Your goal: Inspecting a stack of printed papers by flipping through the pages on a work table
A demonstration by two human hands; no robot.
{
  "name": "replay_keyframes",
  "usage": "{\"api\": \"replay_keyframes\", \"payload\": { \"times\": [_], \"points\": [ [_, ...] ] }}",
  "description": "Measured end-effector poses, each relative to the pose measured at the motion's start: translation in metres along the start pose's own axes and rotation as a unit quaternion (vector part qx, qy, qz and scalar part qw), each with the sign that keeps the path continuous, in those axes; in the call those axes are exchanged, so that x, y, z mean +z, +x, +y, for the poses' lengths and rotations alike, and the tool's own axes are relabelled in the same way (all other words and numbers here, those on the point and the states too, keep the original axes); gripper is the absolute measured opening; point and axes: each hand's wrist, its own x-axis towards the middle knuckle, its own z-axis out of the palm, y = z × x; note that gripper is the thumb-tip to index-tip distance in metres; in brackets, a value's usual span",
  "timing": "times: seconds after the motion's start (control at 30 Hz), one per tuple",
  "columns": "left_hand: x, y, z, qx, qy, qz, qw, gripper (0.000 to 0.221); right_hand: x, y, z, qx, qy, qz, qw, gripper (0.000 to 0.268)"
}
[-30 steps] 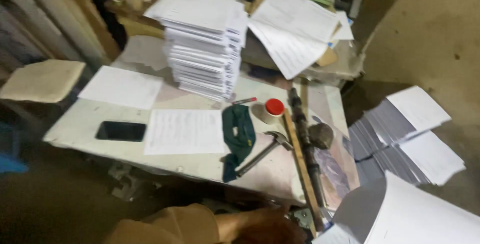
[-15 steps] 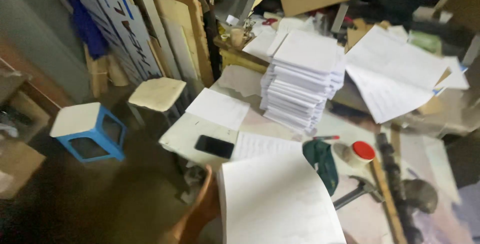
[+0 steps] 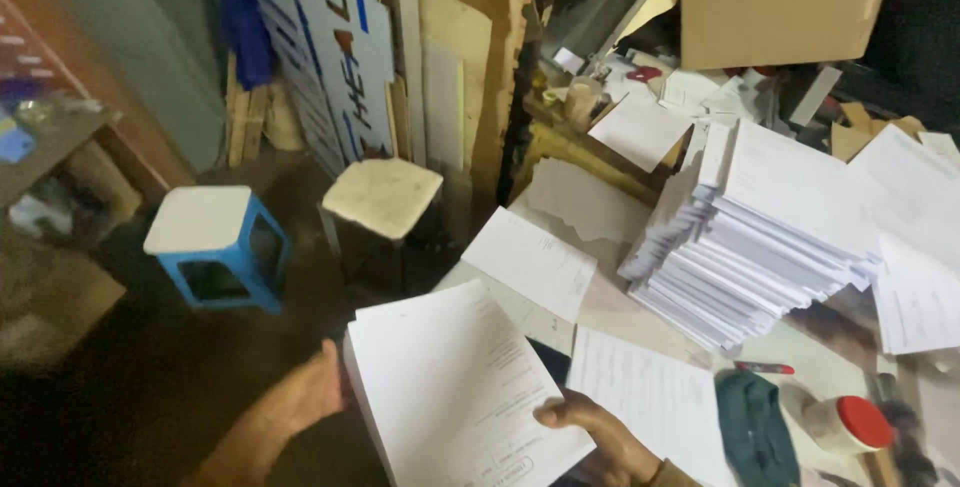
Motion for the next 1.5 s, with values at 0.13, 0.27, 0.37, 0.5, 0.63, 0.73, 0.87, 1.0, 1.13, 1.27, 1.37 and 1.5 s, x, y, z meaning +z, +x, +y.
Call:
{"api": "replay_keyframes", "payload": {
  "times": [0.13, 0.27, 0.37, 0.5, 0.63, 0.73, 0.87, 1.0, 1.13, 1.27, 1.37, 1.5],
  "points": [
    [0.034, 0.021, 0.078, -0.045, 0.097, 0.204, 0.973, 0.053, -0.027, 0.069, 0.077, 0.147, 0.035, 0.113, 0.982, 0.058],
    [-0.001, 0.083, 0.076, 0.097, 0.12, 0.239, 0.959, 0.017, -0.066, 0.11, 0.1, 0.404, 0.131, 0.161, 0.891, 0.064],
    [0.034, 0.118, 0.093, 0.087, 0.081, 0.232, 0.965, 0.039, -0.157, 0.093, 0.181, 0.409, 0.022, 0.201, 0.89, 0.107],
    [0.059, 0.172, 0.091, 0.067, 0.058, 0.221, 0.971, 0.04, -0.192, 0.137, 0.156, 0.387, 0.081, 0.216, 0.893, 0.064],
    [0.084, 0.216, 0.083, 0.049, 0.105, 0.24, 0.964, 0.042, -0.262, 0.144, 0.208, 0.331, 0.099, 0.371, 0.862, 0.036],
    [0.06, 0.27, 0.068, 0.055, 0.085, 0.222, 0.97, 0.037, -0.283, 0.165, 0.224, 0.275, 0.091, 0.482, 0.827, 0.02],
    [0.047, 0.297, 0.052, -0.01, 0.106, 0.205, 0.973, 0.028, -0.309, 0.172, 0.261, 0.188, 0.06, 0.613, 0.765, 0.017],
    [-0.003, 0.325, 0.026, -0.093, 0.156, 0.167, 0.969, 0.028, -0.305, 0.201, 0.238, 0.28, 0.007, 0.654, 0.702, 0.062],
    [-0.086, 0.356, -0.01, -0.189, 0.142, 0.157, 0.959, 0.02, -0.315, 0.165, 0.302, 0.283, -0.111, 0.645, 0.701, 0.068],
    [-0.147, 0.397, -0.028, -0.312, 0.189, 0.039, 0.93, 0.041, -0.332, 0.105, 0.347, 0.277, -0.106, 0.605, 0.739, 0.084],
    [-0.029, 0.353, 0.07, -0.36, 0.268, 0.04, 0.893, 0.056, -0.248, 0.169, 0.239, 0.328, -0.09, 0.683, 0.647, 0.082],
    [-0.08, 0.392, 0.065, -0.451, 0.167, 0.036, 0.876, 0.041, -0.149, 0.181, 0.184, 0.248, 0.009, 0.727, 0.641, 0.071]
  ]
}}
